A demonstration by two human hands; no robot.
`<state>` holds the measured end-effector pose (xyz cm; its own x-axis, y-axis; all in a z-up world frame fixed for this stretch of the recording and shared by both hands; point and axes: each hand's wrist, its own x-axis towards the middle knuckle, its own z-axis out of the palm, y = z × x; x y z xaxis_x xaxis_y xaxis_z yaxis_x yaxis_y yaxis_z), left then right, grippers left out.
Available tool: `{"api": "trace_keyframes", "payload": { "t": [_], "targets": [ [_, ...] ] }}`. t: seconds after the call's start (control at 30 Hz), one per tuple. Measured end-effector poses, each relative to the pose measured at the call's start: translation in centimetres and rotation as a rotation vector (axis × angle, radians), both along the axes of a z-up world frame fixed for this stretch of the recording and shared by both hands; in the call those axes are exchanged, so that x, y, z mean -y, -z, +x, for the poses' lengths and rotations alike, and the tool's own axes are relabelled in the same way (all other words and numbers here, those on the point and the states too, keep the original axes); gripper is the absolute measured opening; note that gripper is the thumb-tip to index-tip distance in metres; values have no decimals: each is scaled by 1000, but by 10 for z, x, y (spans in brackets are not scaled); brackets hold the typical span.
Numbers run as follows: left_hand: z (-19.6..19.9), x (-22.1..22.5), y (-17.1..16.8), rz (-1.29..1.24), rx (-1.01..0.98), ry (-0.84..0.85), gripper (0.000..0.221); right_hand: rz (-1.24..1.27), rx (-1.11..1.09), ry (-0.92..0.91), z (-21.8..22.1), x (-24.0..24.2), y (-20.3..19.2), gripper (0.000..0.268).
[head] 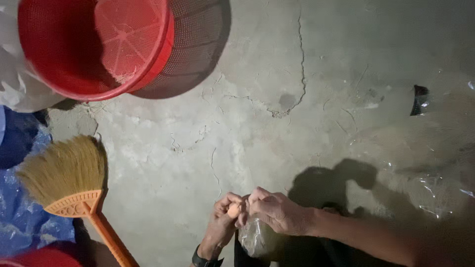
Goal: The person packages noodles into plastic bags by hand while sitting on the floor, occasionally reaching for more bags from a pile.
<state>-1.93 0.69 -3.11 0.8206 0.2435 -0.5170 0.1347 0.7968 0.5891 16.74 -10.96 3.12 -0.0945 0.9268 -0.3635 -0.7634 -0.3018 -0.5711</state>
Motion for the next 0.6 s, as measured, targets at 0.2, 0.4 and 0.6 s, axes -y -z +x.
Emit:
{"api": "trace_keyframes", "payload": {
  "t": [0.2, 0.4, 0.6],
  "targets": [
    [10, -27, -21, 190, 162, 197, 81, 518, 756, 52, 10, -3, 1, 6],
    [24, -46, -38, 140, 179, 467, 91, 544, 838, -207, 11, 6, 11, 33],
    [34, -54, -46, 209, 65, 691, 99, 537, 919, -101, -12, 15, 24, 30]
  ]
}}
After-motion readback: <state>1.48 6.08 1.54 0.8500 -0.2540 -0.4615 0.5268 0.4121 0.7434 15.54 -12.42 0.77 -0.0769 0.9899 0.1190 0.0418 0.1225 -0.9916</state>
